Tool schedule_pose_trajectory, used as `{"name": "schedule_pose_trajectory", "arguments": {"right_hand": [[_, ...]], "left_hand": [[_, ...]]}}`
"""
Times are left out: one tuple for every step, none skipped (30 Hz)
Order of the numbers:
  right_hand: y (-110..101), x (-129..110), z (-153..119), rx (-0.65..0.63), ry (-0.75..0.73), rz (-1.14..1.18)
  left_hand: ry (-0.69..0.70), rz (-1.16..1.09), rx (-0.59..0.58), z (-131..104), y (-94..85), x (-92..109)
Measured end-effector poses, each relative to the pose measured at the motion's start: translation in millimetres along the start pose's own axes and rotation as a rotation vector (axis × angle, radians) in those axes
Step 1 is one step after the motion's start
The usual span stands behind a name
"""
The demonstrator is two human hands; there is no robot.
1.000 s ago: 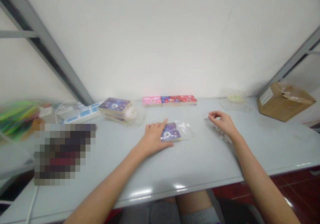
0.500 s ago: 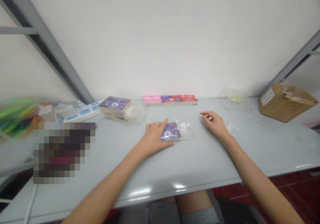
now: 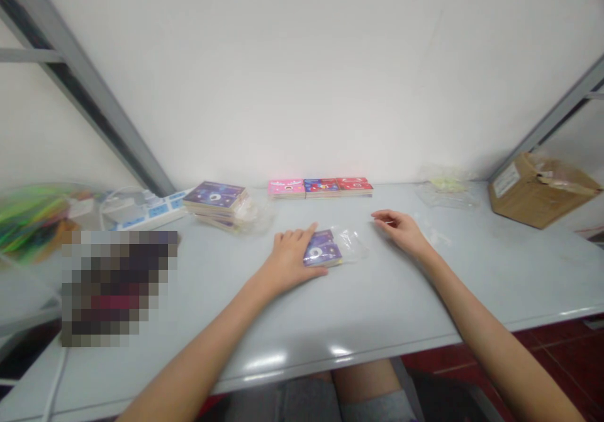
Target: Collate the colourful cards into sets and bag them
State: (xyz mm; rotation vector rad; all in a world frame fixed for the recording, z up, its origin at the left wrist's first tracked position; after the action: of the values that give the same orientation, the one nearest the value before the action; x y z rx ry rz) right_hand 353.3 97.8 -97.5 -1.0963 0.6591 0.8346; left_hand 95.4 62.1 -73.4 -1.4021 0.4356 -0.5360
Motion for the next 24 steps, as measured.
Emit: {"name": "schedule_pose_trajectory", "arguments": {"right_hand": [[8, -9, -2, -0.034, -0.007, 0.125], [16, -19, -5, -0.066, -0.005, 0.227], [25, -28, -8, -0.105, -0.002, 0.304], [33, -38, -11, -0.145, -0.007, 0.356], [41, -47, -14, -0.186, -0.012, 0.389], [48, -54, -16, -0.220, -0.017, 0.406], [52, -59, -18, -0.244, -0.024, 0.409], [54, -61, -19, -0.255, -0.029, 0.400], [54, -62, -19, -0.254, -0.034, 0.381], [51, -60, -18, -0.238, -0.039, 0.355], [46, -57, -17, -0.212, -0.041, 0.325], [39, -52, -16, -0.176, -0.041, 0.290], [30, -47, -15, -0.134, -0.040, 0.249], [19, -42, -14, -0.093, -0.040, 0.195], [7, -36, -15, -0.056, -0.040, 0.127], [-5, -31, -15, -0.028, -0.039, 0.045], [-16, -25, -17, -0.017, -0.035, -0.051], [-28, -18, -19, -0.008, -0.023, -0.151], [-38, -11, -21, -0.015, -0.002, -0.236], [-47, -3, -23, -0.024, 0.021, -0.300], [-54, 5, -25, -0.041, 0.045, -0.346], [-59, 13, -27, -0.071, 0.065, -0.382], [-63, 19, -29, -0.100, 0.078, -0.407], [-64, 25, -30, -0.128, 0.083, -0.425]], "left_hand": [[0.000, 0.002, -0.002, 0, 0.1, 0], [0.001, 0.002, -0.002, 0, 0.0, 0], [0.003, -0.001, -0.001, 0, -0.4, 0], [0.004, -0.004, 0.001, -1, -0.8, 0], [0.004, -0.007, 0.003, -1, -1.3, 0], [0.005, -0.010, 0.004, -1, -1.6, 0], [0.004, -0.011, 0.003, -1, -1.6, 0], [0.004, -0.010, 0.000, -1, -1.4, 0], [0.003, -0.008, -0.002, -1, -1.1, 0], [0.003, -0.006, -0.004, 0, -0.8, -1], [0.002, -0.004, -0.005, 0, -0.5, -1], [0.000, -0.002, -0.005, 0, -0.4, -1], [-0.001, -0.001, -0.006, 0, -0.2, -1], [-0.001, -0.002, -0.006, 0, -0.2, -1], [0.000, -0.003, -0.007, 0, -0.3, -1], [0.003, -0.004, -0.008, 0, -0.3, -1], [0.006, -0.006, -0.008, 0, -0.5, 0], [0.009, -0.006, -0.008, 0, -0.8, 0], [0.010, -0.005, -0.008, 0, -0.9, 0], [0.009, -0.003, -0.009, 0, -1.0, 1], [0.009, -0.001, -0.010, 0, -0.8, 1], [0.009, 0.001, -0.012, 0, -0.5, 1], [0.009, 0.002, -0.013, 0, -0.2, 1], [0.009, 0.003, -0.010, 0, -0.2, 1]]}}
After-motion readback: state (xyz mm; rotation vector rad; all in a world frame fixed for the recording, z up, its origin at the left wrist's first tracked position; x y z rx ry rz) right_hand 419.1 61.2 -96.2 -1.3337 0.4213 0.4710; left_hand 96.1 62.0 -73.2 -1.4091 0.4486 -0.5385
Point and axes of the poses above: each hand's wrist, its own z-axis towards the middle knuckle, its own y-axis out of the palm, x = y × z, the point moved 9 cm from there along z, towards the middle knuckle, and after that the axes turned 13 degrees about z, right-handed, at the moved point
